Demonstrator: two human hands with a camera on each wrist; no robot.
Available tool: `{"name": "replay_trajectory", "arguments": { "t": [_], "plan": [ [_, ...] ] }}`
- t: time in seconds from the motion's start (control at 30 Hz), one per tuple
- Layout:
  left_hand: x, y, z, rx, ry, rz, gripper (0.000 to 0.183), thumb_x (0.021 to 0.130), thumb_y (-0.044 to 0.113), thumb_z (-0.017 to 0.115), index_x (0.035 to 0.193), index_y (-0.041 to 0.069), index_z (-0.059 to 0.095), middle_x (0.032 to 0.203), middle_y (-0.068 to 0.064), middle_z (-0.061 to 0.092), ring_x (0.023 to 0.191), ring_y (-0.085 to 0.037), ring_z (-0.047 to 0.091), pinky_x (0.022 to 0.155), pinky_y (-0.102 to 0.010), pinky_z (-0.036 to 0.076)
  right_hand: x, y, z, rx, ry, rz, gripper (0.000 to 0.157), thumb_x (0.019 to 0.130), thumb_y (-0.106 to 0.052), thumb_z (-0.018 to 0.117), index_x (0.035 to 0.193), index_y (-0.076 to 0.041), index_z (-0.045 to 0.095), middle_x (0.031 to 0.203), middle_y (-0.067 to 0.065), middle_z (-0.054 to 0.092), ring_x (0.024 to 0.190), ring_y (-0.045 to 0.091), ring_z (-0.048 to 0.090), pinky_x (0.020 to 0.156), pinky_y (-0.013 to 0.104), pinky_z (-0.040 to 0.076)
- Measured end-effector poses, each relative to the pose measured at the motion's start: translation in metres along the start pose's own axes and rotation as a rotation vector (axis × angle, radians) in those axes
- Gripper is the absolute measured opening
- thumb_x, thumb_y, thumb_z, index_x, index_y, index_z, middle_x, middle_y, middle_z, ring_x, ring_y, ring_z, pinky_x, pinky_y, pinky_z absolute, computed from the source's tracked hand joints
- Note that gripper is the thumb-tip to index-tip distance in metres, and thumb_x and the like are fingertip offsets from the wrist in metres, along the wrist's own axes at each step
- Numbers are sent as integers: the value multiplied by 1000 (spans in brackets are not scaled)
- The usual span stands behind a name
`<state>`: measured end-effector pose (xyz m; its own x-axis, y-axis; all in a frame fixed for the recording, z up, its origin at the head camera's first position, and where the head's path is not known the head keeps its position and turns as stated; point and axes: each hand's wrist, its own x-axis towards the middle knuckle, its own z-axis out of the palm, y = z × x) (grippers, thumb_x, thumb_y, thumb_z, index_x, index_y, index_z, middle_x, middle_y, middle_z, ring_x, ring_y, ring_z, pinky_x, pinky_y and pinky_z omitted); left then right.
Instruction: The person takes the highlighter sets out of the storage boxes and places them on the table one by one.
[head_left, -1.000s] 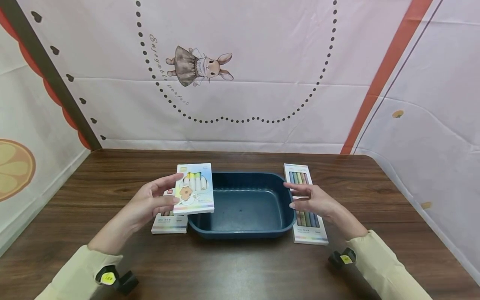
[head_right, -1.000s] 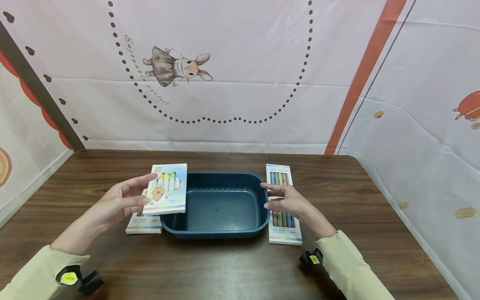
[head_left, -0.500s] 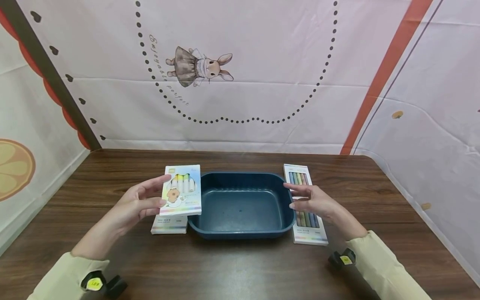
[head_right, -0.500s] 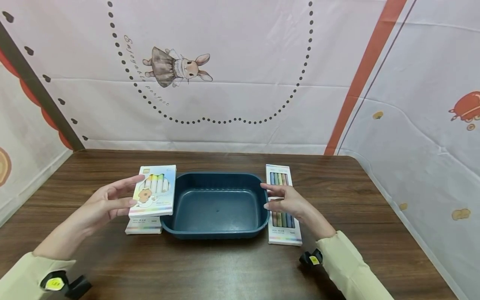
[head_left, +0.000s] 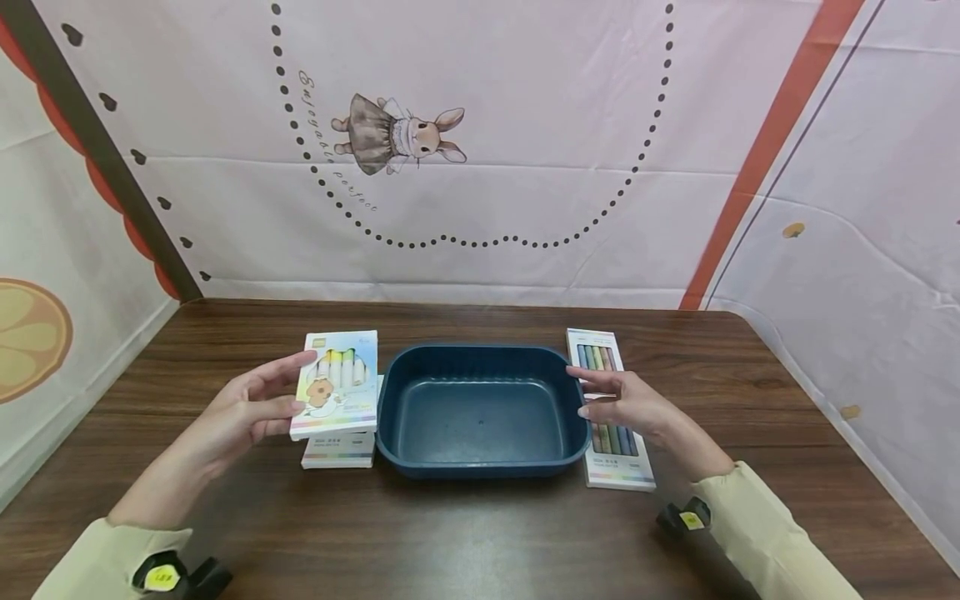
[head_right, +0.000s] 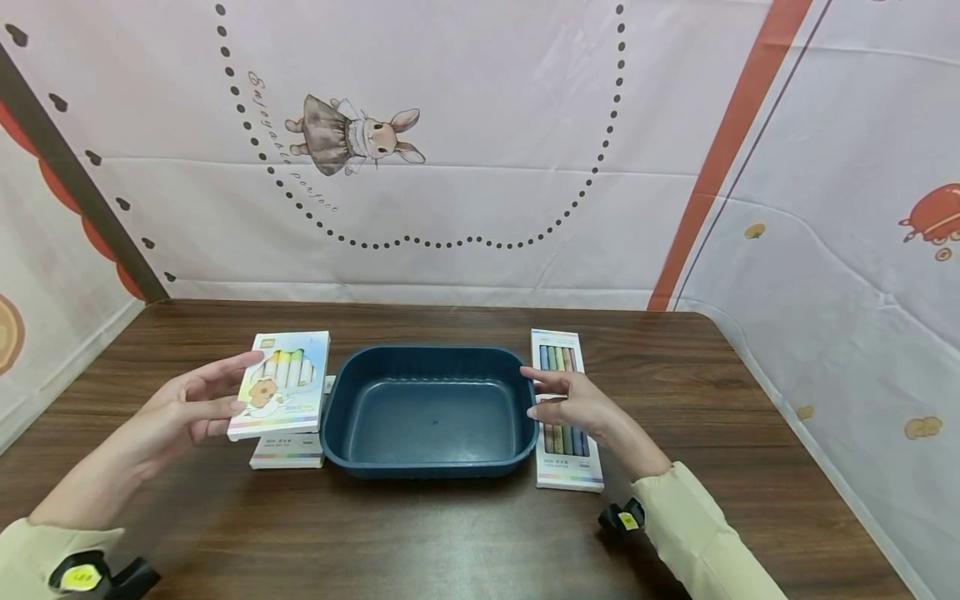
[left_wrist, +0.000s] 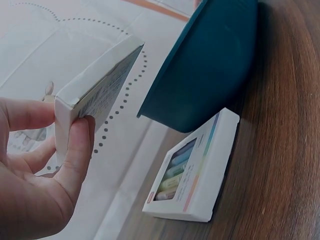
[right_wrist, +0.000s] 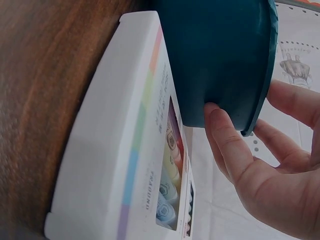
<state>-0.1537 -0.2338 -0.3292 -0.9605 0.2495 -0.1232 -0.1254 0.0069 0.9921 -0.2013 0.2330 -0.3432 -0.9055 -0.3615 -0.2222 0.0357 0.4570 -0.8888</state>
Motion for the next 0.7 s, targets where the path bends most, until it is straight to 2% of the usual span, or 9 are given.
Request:
{"name": "replay_trajectory", "arguments": {
  "t": [0.2,0.33,0.53,0.7],
  "plan": [
    [-2,-4,-8,-52,-9,25,54,86,0,56,133,21,43,119,1,43,92,-12,61,73,-28,53,0,1,0,-7,4,5,64,81,-17,67,139,-12,39,137,23,39,122,41,40,92,53,40],
    [-2,-7,-13,-95,-29,54,51,86,-4,54,129,23,47,118,2,46,92,-13,61,72,-28,53,0,1,-1,-18,9,7,65,81,-18,67,139,-12,39,137,23,39,123,41,39,92,54,40],
    [-3,-10,-22,-116,-31,49,51,87,-5,51,128,24,49,118,3,46,93,-13,61,73,-29,53,0,1,-1,-33,14,6,65,81,-18,67,139,-13,39,137,22,39,123,41,37,92,55,38],
    [-6,-10,-30,-160,-48,76,50,88,-8,48,126,24,52,117,3,48,94,-14,61,72,-30,53,0,1,-1,-29,10,-3,64,81,-17,67,139,-12,39,137,22,39,123,41,38,92,54,40]
  ]
}}
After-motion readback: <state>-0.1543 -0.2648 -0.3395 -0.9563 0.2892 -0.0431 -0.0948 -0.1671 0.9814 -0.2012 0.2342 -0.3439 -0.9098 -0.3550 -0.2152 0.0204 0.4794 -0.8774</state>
